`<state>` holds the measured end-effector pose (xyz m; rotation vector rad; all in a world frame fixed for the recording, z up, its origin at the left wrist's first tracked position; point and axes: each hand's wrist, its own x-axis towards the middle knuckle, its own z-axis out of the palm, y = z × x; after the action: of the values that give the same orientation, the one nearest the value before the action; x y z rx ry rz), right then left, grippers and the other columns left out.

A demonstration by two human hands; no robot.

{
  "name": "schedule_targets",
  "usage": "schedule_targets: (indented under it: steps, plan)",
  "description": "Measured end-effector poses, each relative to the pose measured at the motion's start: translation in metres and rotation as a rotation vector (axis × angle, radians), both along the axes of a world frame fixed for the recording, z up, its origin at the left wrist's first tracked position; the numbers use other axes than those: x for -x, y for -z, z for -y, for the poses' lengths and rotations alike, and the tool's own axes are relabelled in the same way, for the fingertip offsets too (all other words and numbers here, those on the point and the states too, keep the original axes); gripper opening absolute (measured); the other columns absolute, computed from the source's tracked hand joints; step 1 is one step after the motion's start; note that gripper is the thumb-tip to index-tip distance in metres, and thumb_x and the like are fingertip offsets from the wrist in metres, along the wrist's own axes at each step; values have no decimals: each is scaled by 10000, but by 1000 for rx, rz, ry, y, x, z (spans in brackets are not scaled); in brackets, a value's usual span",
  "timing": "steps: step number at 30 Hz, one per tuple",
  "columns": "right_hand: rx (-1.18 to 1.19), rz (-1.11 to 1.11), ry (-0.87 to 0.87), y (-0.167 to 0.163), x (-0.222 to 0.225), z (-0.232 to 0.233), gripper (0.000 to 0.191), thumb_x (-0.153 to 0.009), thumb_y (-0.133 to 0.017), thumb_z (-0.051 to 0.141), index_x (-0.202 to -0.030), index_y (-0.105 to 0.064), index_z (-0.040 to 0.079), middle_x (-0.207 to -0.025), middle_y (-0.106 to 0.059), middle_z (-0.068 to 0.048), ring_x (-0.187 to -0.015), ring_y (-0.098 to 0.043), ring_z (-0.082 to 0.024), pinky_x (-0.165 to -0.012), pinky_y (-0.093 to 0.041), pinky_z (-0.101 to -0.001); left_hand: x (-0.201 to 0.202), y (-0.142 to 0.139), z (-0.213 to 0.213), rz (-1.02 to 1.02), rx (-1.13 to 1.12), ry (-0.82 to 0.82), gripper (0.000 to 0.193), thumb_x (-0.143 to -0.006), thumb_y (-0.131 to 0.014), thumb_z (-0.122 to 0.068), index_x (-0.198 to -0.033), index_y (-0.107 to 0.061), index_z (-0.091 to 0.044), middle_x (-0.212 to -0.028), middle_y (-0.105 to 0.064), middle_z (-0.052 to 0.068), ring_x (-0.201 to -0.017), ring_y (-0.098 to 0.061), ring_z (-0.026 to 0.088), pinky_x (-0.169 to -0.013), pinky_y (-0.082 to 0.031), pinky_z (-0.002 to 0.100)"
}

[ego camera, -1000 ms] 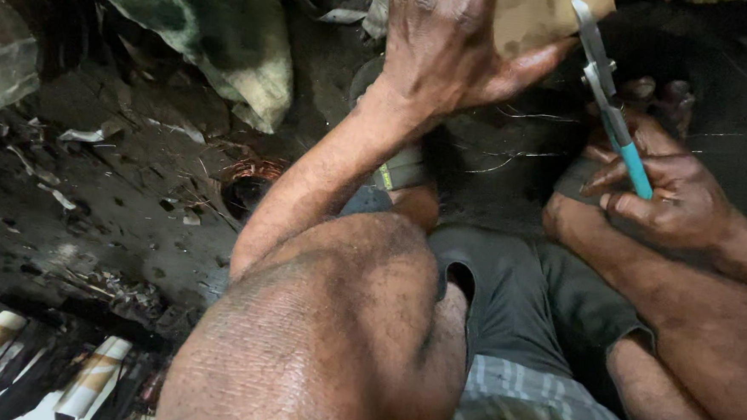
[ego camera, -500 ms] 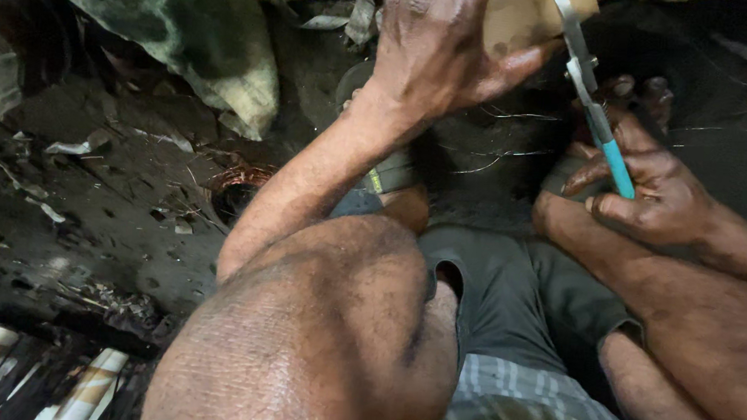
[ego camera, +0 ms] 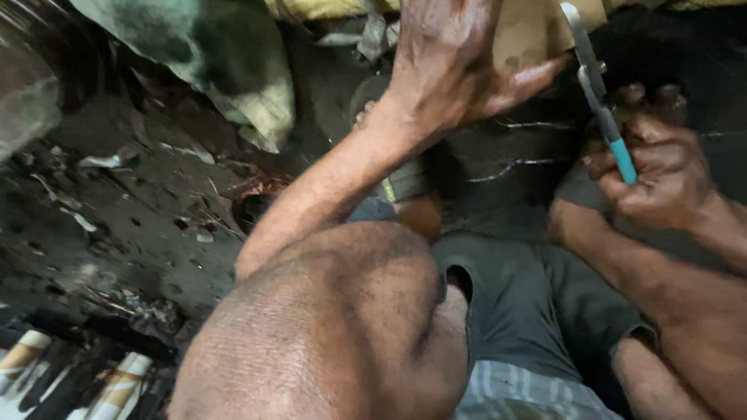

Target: The person sits on the floor of a cluttered metal workshop and cuts pieces from a cardboard sheet using scissors. They fold the cut cardboard pieces by hand and slot them onto a long metal bar, attaching them one at a time.

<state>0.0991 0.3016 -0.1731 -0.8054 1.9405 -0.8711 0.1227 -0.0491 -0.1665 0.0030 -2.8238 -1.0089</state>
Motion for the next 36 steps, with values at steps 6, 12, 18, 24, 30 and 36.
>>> schedule_targets:
  steps: [6,12,18,24,30,36]
  plan:
    - [61,-197,-31,-8,12,25,106,-711,-724,-10,-777,-758,65,-837,-612,-104,-773,-630,-291,-701,-496,-454,8,-6,6,18,14,-27,1000,-770,-974,-597,-1435,-438,-77,-1358,-455,191,-1239,-488,414,-1040,-431,528]
    - [143,54,72,-11,8,20,174,-780,-675,-10,-937,-722,49,-1038,-660,-107,-955,-667,-250,-816,-540,-377,-3,-6,16,-163,-521,-174,1022,-839,-887,-594,-1501,-310,-70,-1443,-407,189,-1324,-476,363,-1123,-498,497]
    - [147,173,104,-5,5,15,116,-855,-661,-20,-957,-691,27,-1164,-657,-124,-1046,-692,-244,-886,-580,-360,-30,11,7,358,-1779,-593,586,-932,-814,-322,-1380,-581,-24,-1121,-622,71,-967,-602,154,-809,-557,356]
    - [196,269,144,-4,4,9,146,-827,-668,-11,-959,-707,38,-1216,-633,-129,-1111,-660,-247,-959,-554,-369,-22,37,-37,274,-1471,-496,264,-1015,-775,-163,-1186,-711,27,-1013,-769,47,-909,-701,104,-835,-607,315]
    - [187,382,122,-19,2,9,197,-781,-687,0,-963,-738,56,-1268,-585,-145,-1244,-593,-286,-1100,-500,-409,-35,31,-50,280,-1392,-460,273,-996,-769,-177,-1189,-710,7,-1089,-767,27,-967,-690,81,-875,-597,288]
    - [60,162,84,-23,4,16,168,-804,-691,4,-967,-725,32,-1173,-646,-142,-1087,-655,-277,-913,-534,-382,-41,32,-48,320,-1381,-429,228,-1023,-775,-165,-1164,-739,11,-1013,-776,35,-897,-697,86,-867,-602,300]
